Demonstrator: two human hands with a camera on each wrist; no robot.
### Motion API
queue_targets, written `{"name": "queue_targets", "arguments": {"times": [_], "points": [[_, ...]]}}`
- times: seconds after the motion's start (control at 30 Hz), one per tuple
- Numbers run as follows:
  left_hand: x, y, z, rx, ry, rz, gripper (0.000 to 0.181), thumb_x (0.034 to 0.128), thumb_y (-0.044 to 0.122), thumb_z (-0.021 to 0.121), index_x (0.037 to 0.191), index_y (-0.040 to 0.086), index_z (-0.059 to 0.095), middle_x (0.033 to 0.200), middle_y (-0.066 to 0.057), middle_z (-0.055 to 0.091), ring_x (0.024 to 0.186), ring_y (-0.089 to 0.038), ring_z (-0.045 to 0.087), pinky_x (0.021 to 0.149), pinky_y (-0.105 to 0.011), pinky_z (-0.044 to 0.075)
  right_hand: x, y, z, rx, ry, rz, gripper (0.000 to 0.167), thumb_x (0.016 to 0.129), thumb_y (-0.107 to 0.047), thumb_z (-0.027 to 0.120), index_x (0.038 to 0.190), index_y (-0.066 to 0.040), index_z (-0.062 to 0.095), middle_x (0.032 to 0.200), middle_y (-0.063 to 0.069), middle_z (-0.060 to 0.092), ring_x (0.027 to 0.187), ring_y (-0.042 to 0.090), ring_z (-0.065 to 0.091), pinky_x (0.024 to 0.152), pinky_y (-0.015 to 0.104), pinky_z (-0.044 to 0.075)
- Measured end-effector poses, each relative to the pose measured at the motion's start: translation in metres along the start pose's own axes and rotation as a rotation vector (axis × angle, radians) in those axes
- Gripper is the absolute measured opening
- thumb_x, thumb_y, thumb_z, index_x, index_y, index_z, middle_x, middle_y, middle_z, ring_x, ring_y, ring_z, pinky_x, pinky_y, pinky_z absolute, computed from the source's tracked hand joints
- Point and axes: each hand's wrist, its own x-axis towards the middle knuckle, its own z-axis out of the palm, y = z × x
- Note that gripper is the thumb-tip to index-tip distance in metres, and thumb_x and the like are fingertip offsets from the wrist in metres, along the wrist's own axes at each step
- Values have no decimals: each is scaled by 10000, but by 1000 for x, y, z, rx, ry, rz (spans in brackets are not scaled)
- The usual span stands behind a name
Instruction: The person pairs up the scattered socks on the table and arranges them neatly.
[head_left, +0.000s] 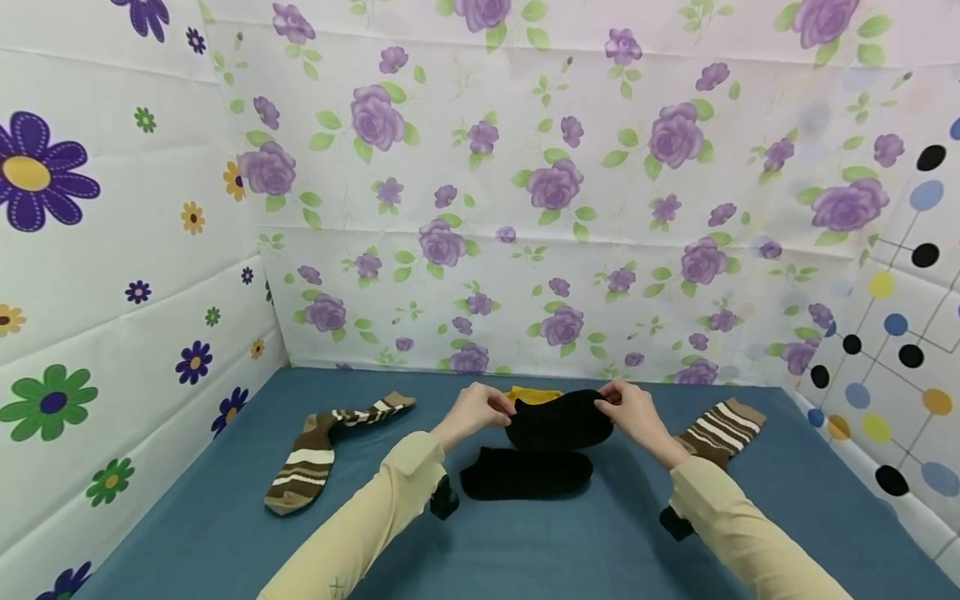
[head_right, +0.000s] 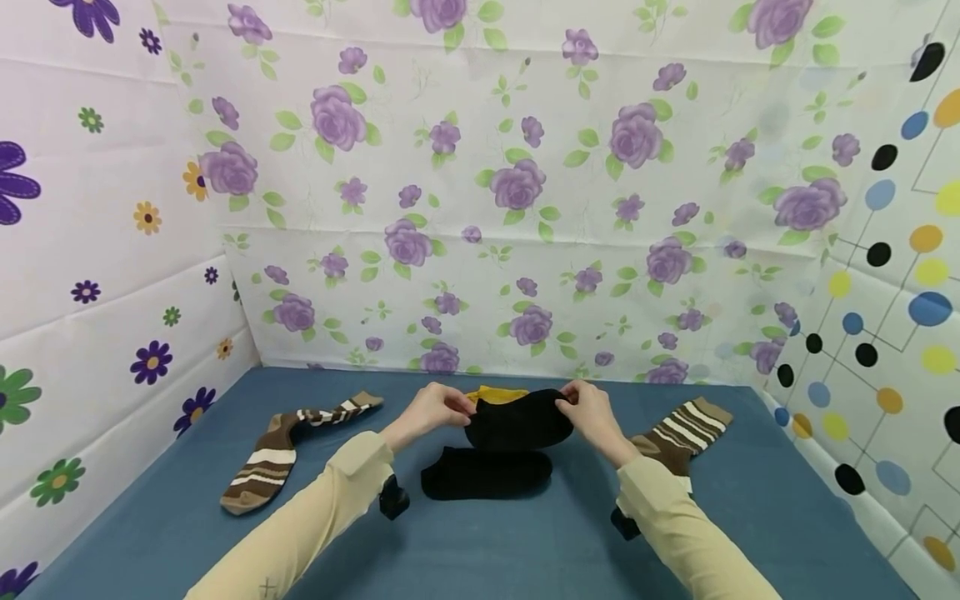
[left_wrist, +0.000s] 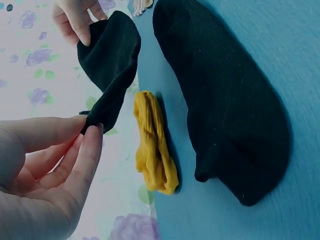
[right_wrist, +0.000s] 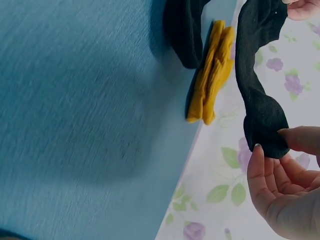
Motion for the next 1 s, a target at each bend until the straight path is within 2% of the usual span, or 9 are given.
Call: {"name": "queue_targets", "arguments": {"times": [0.23,0.47,0.63,0.7,0.87,1.0], "points": [[-7,0,-8,8,-10,0,98,778,-54,663,873,-37,678,842,-81,639,697,-177,613,680,-346,501,-2,-4,5,19,-29,1,163,864,-61,607,986,45,583,826,80,576,684,203,570,556,310,473],[-14,-6,-14,-14,-39,-20,103,788,-44,657,890,-41,674,813,-76,634,717,-223,623,701,-397,493,-8,-9,9,50,-73,6,159,864,-63,605,982,42,586,801,71,571,682,245,574,556,311,477],[-19,-11,-17,-17,-54,-17,108,797,-44,647,902,-45,670,810,-75,634,707,-214,621,683,-384,498,-12,-14,13,73,-99,2,153,862,-61,604,972,45,590,768,60,571,655,254,574,578,364,490],[-22,-12,-19,-24,-63,-19,108,799,-49,640,904,-49,667,813,-82,636,718,-249,621,663,-371,503,-14,-16,16,81,-115,1,155,862,-60,603,973,48,591,759,55,574,631,240,572,583,392,490],[-30,-14,-25,-34,-86,-36,114,787,-63,630,895,-48,662,778,-97,637,729,-346,606,631,-383,504,-18,-20,20,107,-162,39,170,859,-61,607,987,51,594,757,48,576,611,261,573,573,411,489],[-37,-14,-28,-45,-96,-78,119,783,-68,620,896,-49,652,742,-88,625,736,-367,598,648,-412,498,-20,-23,24,106,-192,76,171,855,-64,613,983,48,593,761,49,573,614,306,573,567,412,486]]}}
